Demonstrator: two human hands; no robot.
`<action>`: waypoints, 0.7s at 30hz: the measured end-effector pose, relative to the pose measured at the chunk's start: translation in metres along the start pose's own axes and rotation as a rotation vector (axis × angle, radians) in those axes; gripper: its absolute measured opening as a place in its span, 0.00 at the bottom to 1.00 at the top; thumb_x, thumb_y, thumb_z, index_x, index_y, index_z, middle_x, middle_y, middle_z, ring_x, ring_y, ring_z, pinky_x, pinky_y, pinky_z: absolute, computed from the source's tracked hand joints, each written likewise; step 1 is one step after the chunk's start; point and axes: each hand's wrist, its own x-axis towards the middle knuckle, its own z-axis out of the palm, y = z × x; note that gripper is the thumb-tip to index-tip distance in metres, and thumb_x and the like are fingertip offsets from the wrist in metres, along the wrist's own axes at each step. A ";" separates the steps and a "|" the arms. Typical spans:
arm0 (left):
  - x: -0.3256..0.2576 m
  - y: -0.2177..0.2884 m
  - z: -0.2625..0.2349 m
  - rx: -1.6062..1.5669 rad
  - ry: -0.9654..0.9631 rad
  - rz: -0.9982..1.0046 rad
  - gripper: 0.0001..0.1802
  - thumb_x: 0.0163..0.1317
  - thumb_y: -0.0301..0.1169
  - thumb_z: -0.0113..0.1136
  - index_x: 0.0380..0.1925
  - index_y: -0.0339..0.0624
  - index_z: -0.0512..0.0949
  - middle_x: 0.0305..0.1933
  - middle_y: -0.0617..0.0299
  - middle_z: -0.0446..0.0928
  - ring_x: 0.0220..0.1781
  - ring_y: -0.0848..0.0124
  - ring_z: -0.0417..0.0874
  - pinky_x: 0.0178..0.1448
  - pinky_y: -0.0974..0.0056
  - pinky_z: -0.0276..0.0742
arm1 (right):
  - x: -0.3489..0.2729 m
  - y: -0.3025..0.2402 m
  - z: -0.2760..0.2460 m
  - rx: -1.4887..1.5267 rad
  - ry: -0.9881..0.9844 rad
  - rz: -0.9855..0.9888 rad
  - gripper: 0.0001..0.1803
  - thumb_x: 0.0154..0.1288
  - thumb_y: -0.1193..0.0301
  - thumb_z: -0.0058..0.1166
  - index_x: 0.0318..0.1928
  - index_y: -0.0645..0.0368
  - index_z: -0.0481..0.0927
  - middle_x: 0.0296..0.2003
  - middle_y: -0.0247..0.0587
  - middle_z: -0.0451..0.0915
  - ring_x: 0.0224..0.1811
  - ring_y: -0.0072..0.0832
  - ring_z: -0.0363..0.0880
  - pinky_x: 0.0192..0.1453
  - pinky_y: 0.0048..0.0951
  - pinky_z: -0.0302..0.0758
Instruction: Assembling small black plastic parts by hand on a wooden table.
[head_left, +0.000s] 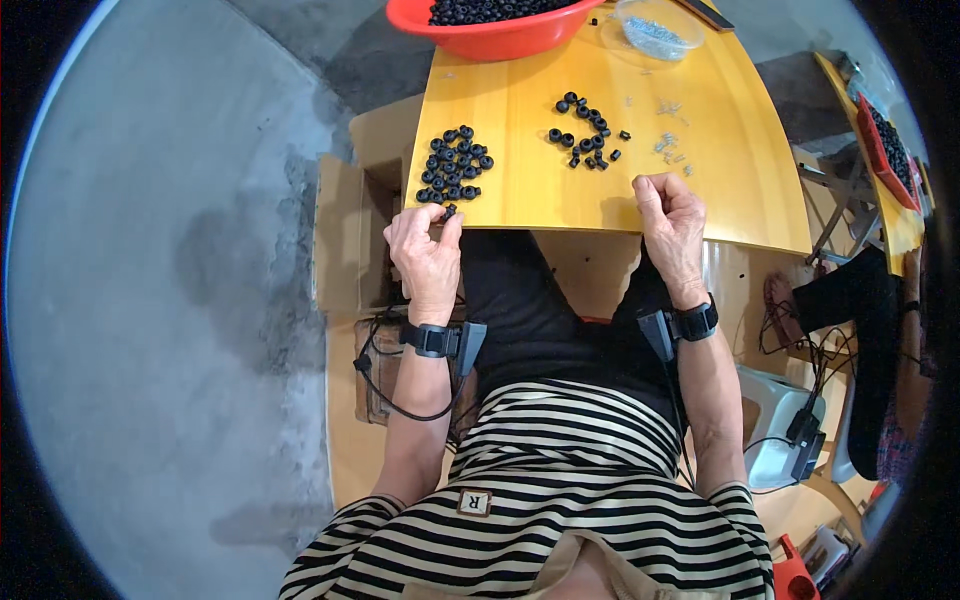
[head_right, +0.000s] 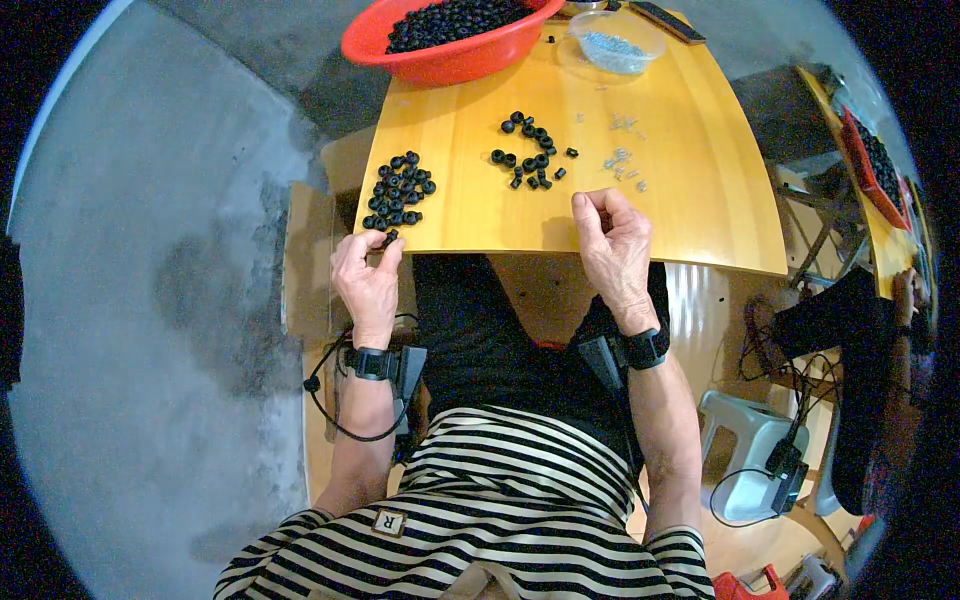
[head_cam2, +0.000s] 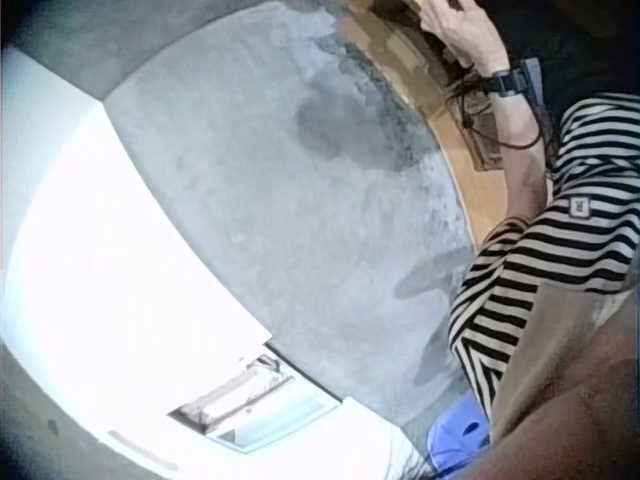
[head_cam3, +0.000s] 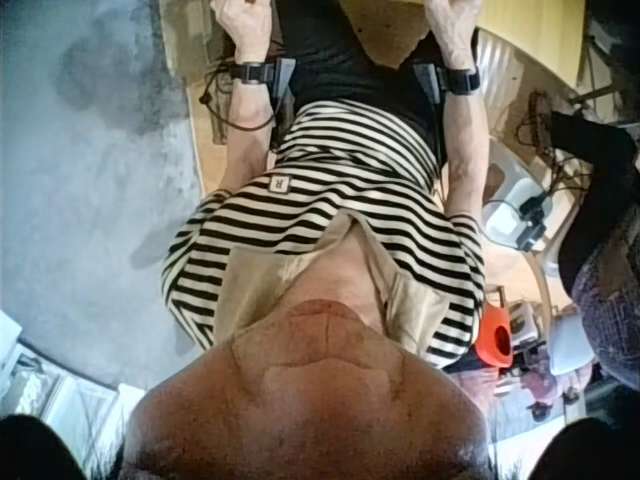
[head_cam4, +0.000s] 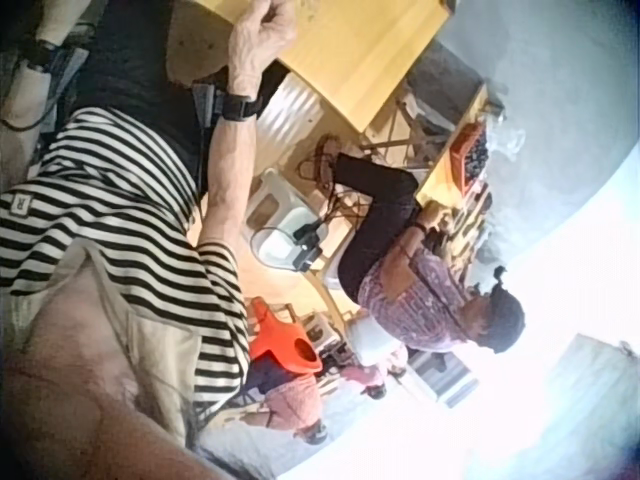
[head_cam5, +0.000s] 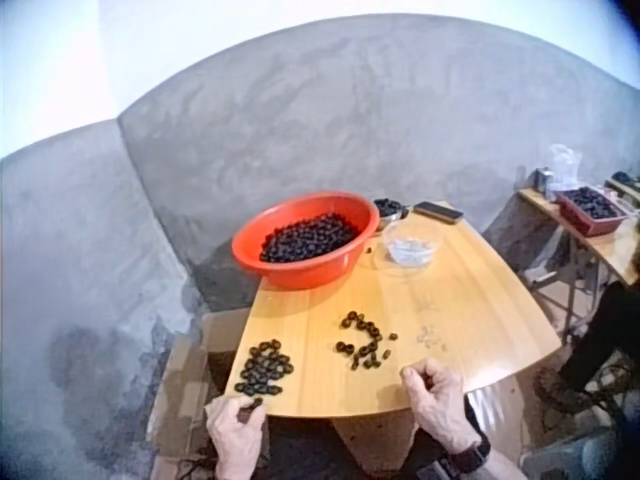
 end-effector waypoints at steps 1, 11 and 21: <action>0.000 0.000 0.001 -0.008 0.003 -0.008 0.11 0.47 0.25 0.73 0.27 0.40 0.78 0.29 0.60 0.79 0.34 0.63 0.78 0.44 0.60 0.71 | -0.001 0.000 0.000 -0.017 0.000 -0.002 0.13 0.68 0.67 0.57 0.31 0.64 0.79 0.19 0.28 0.74 0.22 0.14 0.67 0.27 0.21 0.66; 0.001 -0.003 0.004 -0.046 0.021 -0.044 0.11 0.46 0.25 0.74 0.25 0.39 0.78 0.27 0.60 0.78 0.33 0.64 0.77 0.40 0.62 0.72 | -0.002 0.002 0.002 -0.062 0.023 -0.066 0.12 0.68 0.67 0.57 0.31 0.64 0.79 0.18 0.31 0.73 0.21 0.15 0.67 0.27 0.22 0.67; 0.001 0.017 0.003 0.126 0.082 0.146 0.11 0.48 0.26 0.73 0.22 0.39 0.77 0.26 0.60 0.76 0.32 0.61 0.76 0.42 0.58 0.70 | -0.003 -0.001 0.004 -0.020 0.022 -0.026 0.11 0.67 0.69 0.57 0.31 0.64 0.80 0.18 0.29 0.73 0.21 0.14 0.66 0.26 0.21 0.67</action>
